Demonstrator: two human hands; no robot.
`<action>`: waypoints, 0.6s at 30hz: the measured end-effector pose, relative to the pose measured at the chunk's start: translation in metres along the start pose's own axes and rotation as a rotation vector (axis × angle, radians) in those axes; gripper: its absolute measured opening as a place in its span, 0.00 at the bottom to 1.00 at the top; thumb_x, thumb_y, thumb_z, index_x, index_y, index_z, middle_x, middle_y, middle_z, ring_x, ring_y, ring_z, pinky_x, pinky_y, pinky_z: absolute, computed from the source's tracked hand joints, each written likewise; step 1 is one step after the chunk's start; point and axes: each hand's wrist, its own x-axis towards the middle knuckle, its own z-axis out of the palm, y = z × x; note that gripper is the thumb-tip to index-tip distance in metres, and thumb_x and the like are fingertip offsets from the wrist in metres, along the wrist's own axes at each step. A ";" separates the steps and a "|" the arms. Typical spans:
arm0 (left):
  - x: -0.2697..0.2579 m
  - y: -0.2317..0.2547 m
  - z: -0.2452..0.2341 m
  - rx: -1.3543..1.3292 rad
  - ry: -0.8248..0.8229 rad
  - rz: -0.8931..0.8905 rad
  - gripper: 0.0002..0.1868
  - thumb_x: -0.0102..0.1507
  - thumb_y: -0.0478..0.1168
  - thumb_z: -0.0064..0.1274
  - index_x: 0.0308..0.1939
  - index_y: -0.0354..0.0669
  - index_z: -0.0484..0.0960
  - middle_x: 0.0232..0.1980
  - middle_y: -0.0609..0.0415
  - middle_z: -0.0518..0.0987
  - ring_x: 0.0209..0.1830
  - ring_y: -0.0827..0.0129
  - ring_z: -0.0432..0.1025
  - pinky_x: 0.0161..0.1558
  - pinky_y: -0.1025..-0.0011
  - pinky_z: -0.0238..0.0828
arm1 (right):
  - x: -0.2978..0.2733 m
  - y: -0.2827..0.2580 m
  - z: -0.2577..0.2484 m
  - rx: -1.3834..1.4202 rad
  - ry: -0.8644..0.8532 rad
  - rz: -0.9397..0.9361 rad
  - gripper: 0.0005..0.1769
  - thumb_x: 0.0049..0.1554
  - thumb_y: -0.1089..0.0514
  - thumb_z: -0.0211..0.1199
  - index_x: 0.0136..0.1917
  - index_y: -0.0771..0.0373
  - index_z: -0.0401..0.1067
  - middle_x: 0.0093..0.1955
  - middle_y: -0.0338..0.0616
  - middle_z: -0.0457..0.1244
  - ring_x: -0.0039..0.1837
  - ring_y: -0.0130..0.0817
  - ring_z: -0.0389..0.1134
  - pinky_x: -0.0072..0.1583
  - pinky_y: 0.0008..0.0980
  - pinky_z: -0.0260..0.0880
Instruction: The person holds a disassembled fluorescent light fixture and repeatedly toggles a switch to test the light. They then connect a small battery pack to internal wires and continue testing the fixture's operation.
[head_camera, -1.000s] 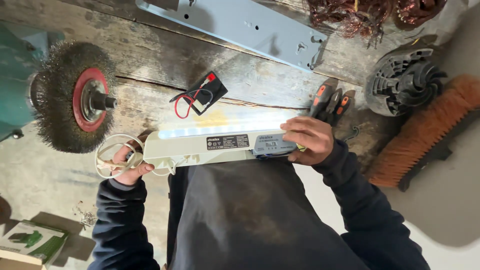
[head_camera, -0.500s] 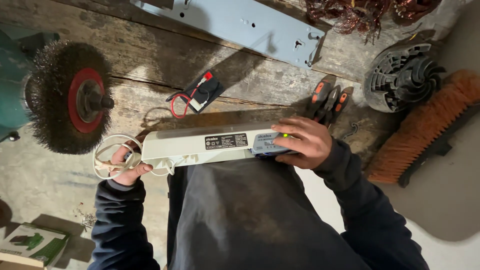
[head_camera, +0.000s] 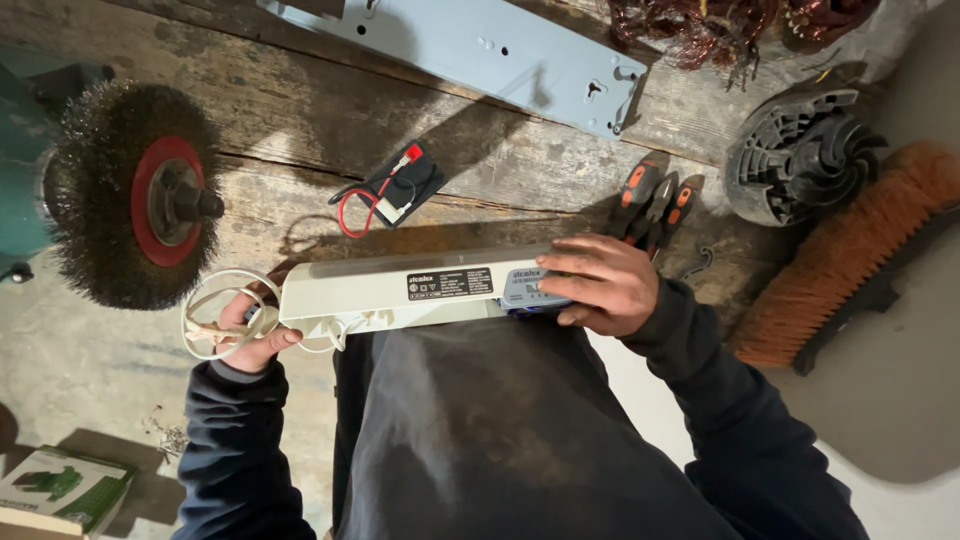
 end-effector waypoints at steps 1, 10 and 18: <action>0.000 0.005 0.001 -0.014 -0.003 0.003 0.50 0.53 0.58 0.72 0.71 0.31 0.71 0.60 0.50 0.80 0.59 0.67 0.74 0.61 0.68 0.70 | 0.000 -0.001 0.001 -0.010 0.012 0.001 0.26 0.59 0.37 0.63 0.57 0.60 0.77 0.62 0.49 0.69 0.64 0.56 0.71 0.63 0.51 0.73; -0.001 -0.002 -0.001 -0.029 0.006 -0.022 0.50 0.53 0.58 0.72 0.71 0.31 0.73 0.60 0.50 0.80 0.59 0.67 0.74 0.62 0.67 0.70 | 0.001 0.003 0.003 0.006 0.022 -0.010 0.29 0.62 0.34 0.58 0.57 0.60 0.77 0.61 0.49 0.69 0.63 0.56 0.71 0.63 0.50 0.74; 0.002 0.007 0.001 -0.039 -0.009 -0.011 0.51 0.54 0.59 0.72 0.71 0.31 0.72 0.61 0.49 0.80 0.60 0.66 0.74 0.62 0.67 0.70 | -0.006 0.005 0.006 0.073 0.078 0.004 0.32 0.63 0.33 0.57 0.57 0.65 0.76 0.61 0.53 0.69 0.62 0.57 0.72 0.63 0.49 0.74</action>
